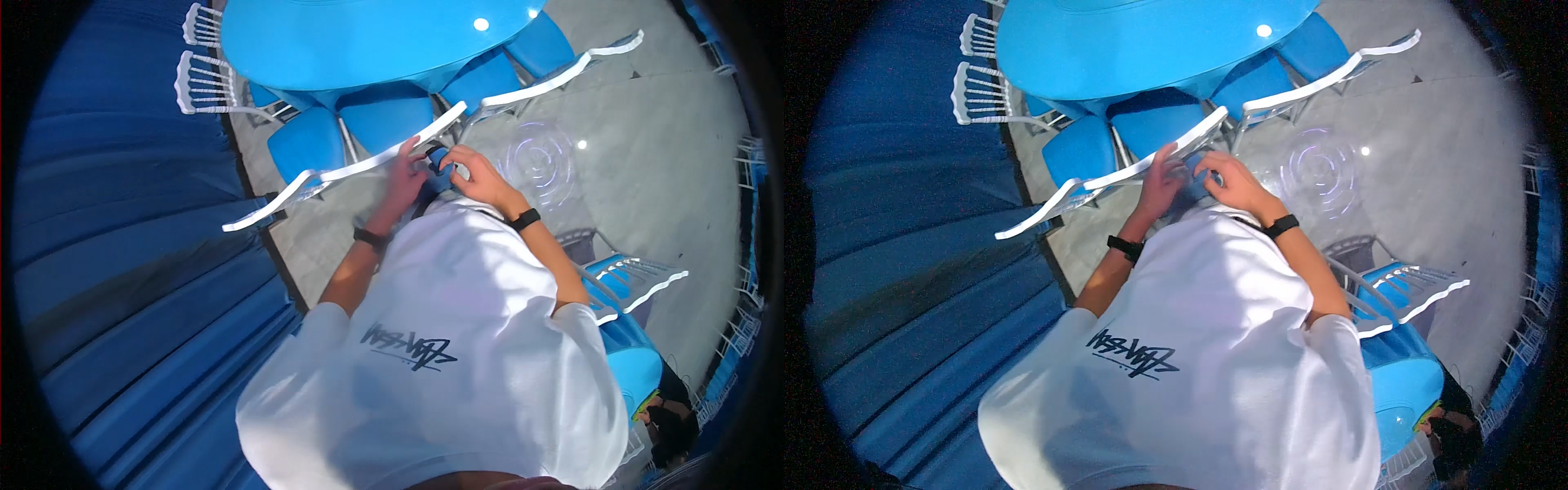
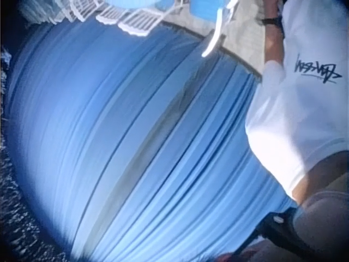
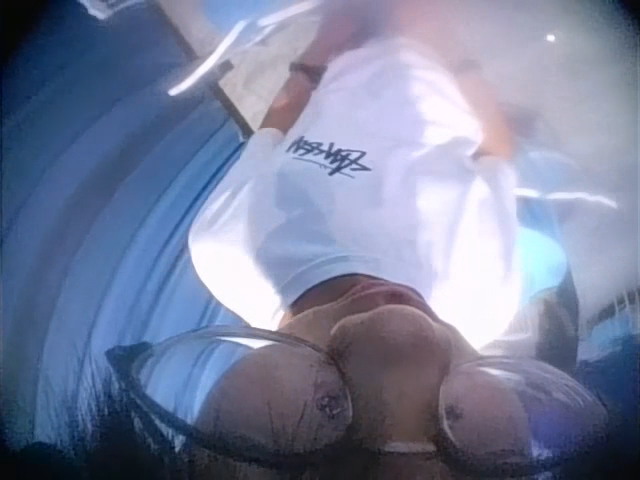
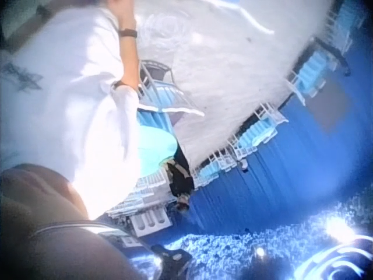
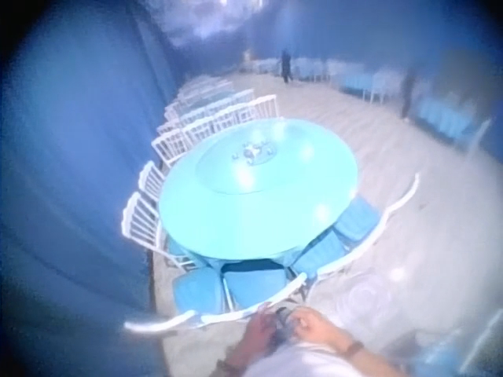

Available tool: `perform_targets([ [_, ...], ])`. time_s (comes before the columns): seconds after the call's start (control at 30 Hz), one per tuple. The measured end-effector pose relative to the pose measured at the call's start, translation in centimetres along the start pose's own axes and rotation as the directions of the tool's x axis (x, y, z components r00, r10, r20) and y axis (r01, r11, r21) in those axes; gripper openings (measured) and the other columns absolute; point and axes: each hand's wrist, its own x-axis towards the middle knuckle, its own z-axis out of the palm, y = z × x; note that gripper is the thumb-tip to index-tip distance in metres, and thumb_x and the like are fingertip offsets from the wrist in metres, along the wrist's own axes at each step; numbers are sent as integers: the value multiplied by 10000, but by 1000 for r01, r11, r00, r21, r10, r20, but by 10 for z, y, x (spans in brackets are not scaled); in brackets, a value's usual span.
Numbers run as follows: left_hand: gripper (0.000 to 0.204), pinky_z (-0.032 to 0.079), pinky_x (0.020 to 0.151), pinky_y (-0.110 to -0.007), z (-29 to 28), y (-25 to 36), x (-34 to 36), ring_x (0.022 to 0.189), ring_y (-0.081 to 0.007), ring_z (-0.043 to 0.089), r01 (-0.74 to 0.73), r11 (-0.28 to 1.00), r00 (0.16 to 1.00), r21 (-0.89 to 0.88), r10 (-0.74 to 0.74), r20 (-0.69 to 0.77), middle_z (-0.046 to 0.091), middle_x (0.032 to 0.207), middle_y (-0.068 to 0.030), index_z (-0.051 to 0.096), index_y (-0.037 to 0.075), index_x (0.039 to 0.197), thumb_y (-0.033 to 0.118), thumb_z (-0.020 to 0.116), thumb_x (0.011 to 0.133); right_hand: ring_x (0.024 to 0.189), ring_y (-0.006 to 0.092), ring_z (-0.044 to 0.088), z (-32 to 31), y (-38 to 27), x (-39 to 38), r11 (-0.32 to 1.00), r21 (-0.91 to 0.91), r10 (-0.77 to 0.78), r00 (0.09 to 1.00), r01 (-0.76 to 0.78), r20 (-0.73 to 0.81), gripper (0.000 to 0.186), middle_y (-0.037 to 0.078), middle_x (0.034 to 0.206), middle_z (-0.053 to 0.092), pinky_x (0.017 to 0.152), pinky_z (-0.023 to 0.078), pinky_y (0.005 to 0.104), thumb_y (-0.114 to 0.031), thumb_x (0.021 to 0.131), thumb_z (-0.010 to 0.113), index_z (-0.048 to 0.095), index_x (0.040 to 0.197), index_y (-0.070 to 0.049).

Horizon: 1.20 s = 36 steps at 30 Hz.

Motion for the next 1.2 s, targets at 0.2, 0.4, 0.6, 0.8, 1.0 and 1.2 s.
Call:
perform_targets([
  [0.2,263,535,794,-402,-4,25,31,948,-297,701,-247,895,916,372,90,391,736,1034,-160,698,26,1153,97,720,900,918,327,594,3,-8,-3,998,29,63,998,-63,-6,180,153,1101,566,829,501,401,-57,860,661,670,1039,-45],
  [0.4,203,511,759,-463,-52,48,17,897,-414,661,-298,842,882,450,62,467,696,985,-222,668,20,1039,193,710,940,906,386,655,28,2,11,987,60,132,965,-149,225,455,167,1105,640,815,537,404,-26,792,727,583,1222,-64],
  [0.6,236,516,817,-490,-130,83,-2,980,-430,663,-211,752,942,624,-14,335,692,1018,-201,629,43,1093,254,653,989,1006,460,656,57,-57,39,991,-118,80,983,-60,168,537,185,1196,691,869,537,477,-16,842,764,567,1335,-98],
  [0.8,213,533,795,-441,-193,73,-19,892,-349,683,-135,793,925,594,-114,364,691,928,-160,626,25,1004,148,770,906,1003,461,679,60,-64,50,931,-300,277,936,-205,219,607,242,1099,714,868,544,502,-157,838,821,585,1396,-124],
  [1.0,210,516,750,-418,-231,36,-9,822,-323,655,-225,800,939,556,27,342,676,898,-154,633,19,976,172,766,918,907,344,708,62,-13,72,670,-740,399,867,-54,298,311,146,888,735,889,496,472,-371,899,764,752,1089,-125],
  [1.2,220,508,743,-472,-235,-2,42,911,-374,660,-113,684,987,721,161,2,655,908,-169,641,33,968,153,791,860,1215,345,596,92,17,143,348,-925,120,986,-154,-119,238,182,1172,676,1058,420,524,-175,899,633,701,1107,-82],
])
